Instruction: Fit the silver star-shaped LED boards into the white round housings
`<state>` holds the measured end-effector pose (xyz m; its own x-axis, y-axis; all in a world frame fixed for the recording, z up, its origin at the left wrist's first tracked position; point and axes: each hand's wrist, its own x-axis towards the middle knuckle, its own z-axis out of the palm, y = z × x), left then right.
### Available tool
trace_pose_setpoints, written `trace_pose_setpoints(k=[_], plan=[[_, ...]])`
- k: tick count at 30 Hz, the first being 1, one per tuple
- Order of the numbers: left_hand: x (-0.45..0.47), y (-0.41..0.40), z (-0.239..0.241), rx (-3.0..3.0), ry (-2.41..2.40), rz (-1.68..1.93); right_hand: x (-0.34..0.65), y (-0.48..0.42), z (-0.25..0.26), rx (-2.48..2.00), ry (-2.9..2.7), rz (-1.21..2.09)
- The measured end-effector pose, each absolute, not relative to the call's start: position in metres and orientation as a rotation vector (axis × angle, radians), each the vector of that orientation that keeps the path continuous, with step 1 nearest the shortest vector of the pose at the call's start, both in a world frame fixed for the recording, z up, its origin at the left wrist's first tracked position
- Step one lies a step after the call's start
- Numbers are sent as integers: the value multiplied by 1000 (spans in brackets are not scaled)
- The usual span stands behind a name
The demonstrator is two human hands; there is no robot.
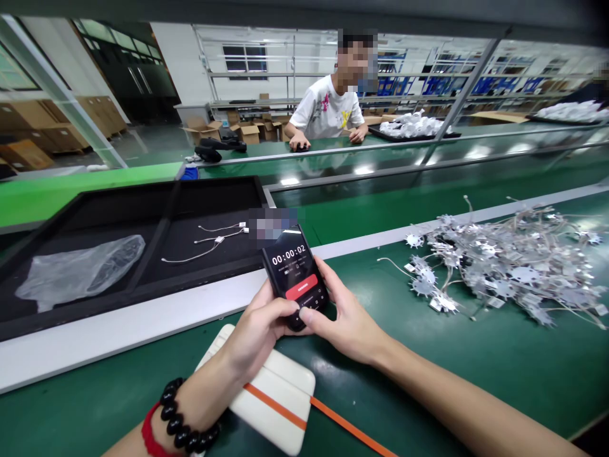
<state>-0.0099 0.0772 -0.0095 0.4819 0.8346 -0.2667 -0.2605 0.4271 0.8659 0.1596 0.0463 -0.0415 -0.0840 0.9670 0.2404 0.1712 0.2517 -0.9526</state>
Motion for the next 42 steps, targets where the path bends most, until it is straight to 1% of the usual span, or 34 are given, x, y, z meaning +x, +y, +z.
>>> trace_pose_setpoints(k=[7,10,14,17,18,19,22,24,26,28,31,35,36,40,42], plan=[[-11,71,-22,1071,577,718,155,46,-30,-1068,-1453,1120],[-8,72,-23,1166,559,764,159,46,-26,-1184,-1497,1045],[-25,98,2,1223,738,1032,166,40,-16,-1448,-1672,885],[-63,124,37,1340,889,1088,163,27,-8,-1500,-1846,951],[-78,129,48,1441,940,1036,160,21,-6,-1487,-1902,971],[-92,131,59,1712,1014,890,156,15,-6,-1467,-1953,985],[-114,119,79,2207,1092,205,141,-1,-9,-1432,-2098,999],[-110,101,82,2337,1024,-88,130,-9,-13,-1452,-2189,955],[-95,83,76,2416,879,-258,122,-12,-14,-1463,-2249,862],[-78,68,67,2473,810,-361,124,-14,-10,-1415,-2288,793],[-61,56,52,2538,825,-465,151,-24,0,-1423,-2311,810],[-54,54,41,2625,702,-529,207,-65,1,-1938,-2242,830],[-54,55,40,2650,663,-509,216,-79,-1,-1975,-2267,833],[-57,58,34,2673,633,-457,216,-123,-13,-1802,-2349,894],[-61,59,28,2685,620,-422,205,-134,-19,-1721,-2338,862]])
